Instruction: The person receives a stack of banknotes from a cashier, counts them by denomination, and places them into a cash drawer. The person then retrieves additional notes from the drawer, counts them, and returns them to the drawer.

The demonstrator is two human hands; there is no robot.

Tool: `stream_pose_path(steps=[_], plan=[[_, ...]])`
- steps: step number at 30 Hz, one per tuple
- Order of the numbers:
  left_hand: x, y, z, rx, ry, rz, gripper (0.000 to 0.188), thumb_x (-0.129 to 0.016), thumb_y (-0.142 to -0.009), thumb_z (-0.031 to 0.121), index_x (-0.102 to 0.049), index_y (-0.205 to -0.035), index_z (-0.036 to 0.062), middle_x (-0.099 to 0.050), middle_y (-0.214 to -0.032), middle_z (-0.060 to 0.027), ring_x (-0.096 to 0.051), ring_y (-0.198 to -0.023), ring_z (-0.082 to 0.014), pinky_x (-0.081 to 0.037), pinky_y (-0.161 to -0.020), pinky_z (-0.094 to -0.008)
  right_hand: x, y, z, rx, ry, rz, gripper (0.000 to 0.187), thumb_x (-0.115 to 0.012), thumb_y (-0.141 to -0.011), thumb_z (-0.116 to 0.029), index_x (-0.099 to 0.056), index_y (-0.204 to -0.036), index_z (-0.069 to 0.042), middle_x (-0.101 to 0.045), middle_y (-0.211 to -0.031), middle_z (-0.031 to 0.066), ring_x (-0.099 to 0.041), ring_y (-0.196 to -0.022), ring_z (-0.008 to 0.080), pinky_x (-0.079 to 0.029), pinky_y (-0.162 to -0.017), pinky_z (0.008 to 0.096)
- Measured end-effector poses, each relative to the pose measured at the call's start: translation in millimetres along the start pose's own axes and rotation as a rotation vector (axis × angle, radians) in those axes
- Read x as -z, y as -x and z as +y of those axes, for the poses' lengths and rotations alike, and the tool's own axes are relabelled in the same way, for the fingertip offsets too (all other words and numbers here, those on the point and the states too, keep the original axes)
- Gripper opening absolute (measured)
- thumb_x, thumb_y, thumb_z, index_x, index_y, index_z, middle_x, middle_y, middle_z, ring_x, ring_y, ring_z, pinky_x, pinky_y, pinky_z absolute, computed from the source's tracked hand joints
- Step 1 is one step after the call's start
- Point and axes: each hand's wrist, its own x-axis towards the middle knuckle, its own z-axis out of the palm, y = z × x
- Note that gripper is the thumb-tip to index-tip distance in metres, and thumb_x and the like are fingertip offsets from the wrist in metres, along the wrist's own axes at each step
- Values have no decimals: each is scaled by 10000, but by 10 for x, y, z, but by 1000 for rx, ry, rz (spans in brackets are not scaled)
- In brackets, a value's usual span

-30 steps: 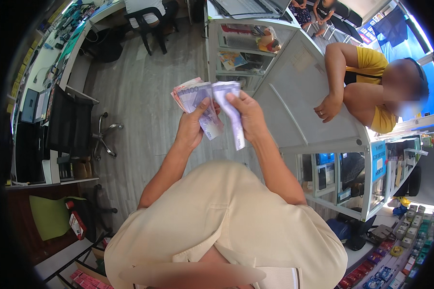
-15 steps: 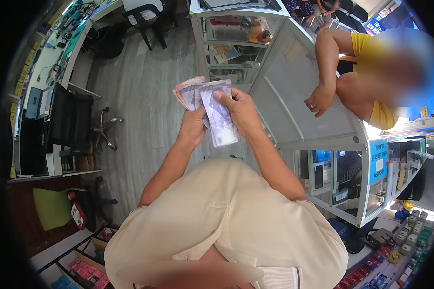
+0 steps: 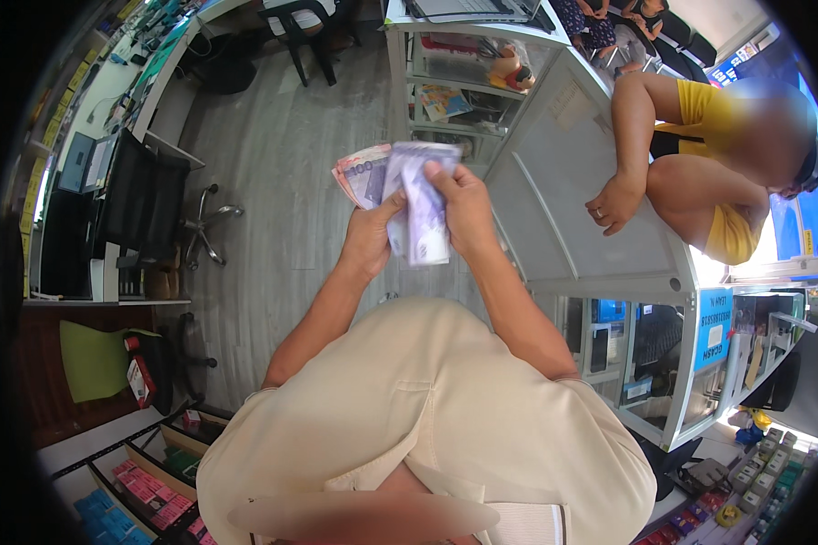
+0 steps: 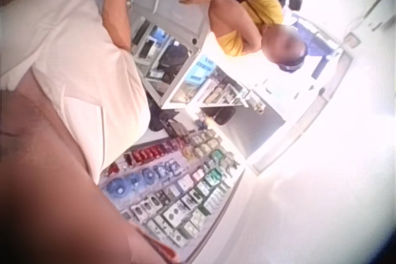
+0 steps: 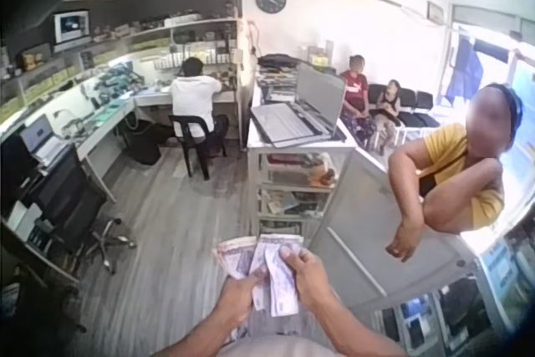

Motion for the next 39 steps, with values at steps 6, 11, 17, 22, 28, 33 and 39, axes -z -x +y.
stream_pose_path(steps=[6, 11, 17, 22, 28, 33, 39], plan=[[275, 31, 228, 39, 87, -27, 373, -711, -1009, 306, -632, -1212, 3, -686, -1083, -75, -687, -996, -195, -562, -950, -371, 37, -50, -65, -170, -452, -184, 221, -698, -1015, -243, -644, -1099, -47, -651, -912, 28, -623, -696, 127, -529, -669, 258], [382, 38, 356, -56, 82, -11, 376, -743, -985, 252, -629, -1244, 5, -688, -1075, -88, -692, -1017, -210, -567, -933, -378, -496, 53, 177, -10, 125, -246, 265, -711, -1008, -210, -638, -1185, -27, -697, -975, 28, -656, -812, 100, -553, -744, 276], [703, 31, 563, 54, 172, -3, 426, -723, -998, 296, -611, -1244, -33, -678, -1058, -122, -697, -992, -237, -566, -965, -406, -608, -131, 194, -144, -559, -92, 279, -652, -1044, -235, -597, -1191, -5, -635, -912, 27, -576, -687, 80, -514, -631, 254], [845, -14, 637, 1, 100, -47, 392, -726, -995, 250, -609, -1279, 6, -675, -1165, -99, -673, -1078, -217, -548, -988, -383, -799, 67, 235, -68, -154, -254, 250, -741, -987, -229, -650, -1121, -38, -657, -918, 1, -551, -661, 51, -475, -599, 226], [842, -19, 635, -15, 107, -14, 370, -720, -1001, 252, -617, -1270, 19, -674, -1191, -86, -668, -1095, -204, -547, -982, -370, -972, -75, 448, -63, -43, -27, 291, -705, -1013, -193, -634, -1224, -5, -702, -1046, 56, -681, -866, 116, -564, -790, 280], [943, -61, 638, 61, 187, -32, 376, -699, -1017, 308, -624, -1196, -15, -687, -1045, -104, -699, -963, -223, -573, -952, -405, -568, -258, 522, -192, -640, 6, 189, -646, -1048, -218, -617, -1100, -38, -615, -888, 29, -558, -644, 88, -502, -607, 242], [857, -106, 598, -5, 131, -60, 368, -710, -1008, 249, -609, -1246, -13, -679, -1109, -96, -686, -1018, -209, -561, -963, -384, -791, 42, 311, -80, -246, -232, 202, -733, -991, -216, -647, -1080, -56, -614, -813, -9, -541, -636, 59, -455, -571, 224]])
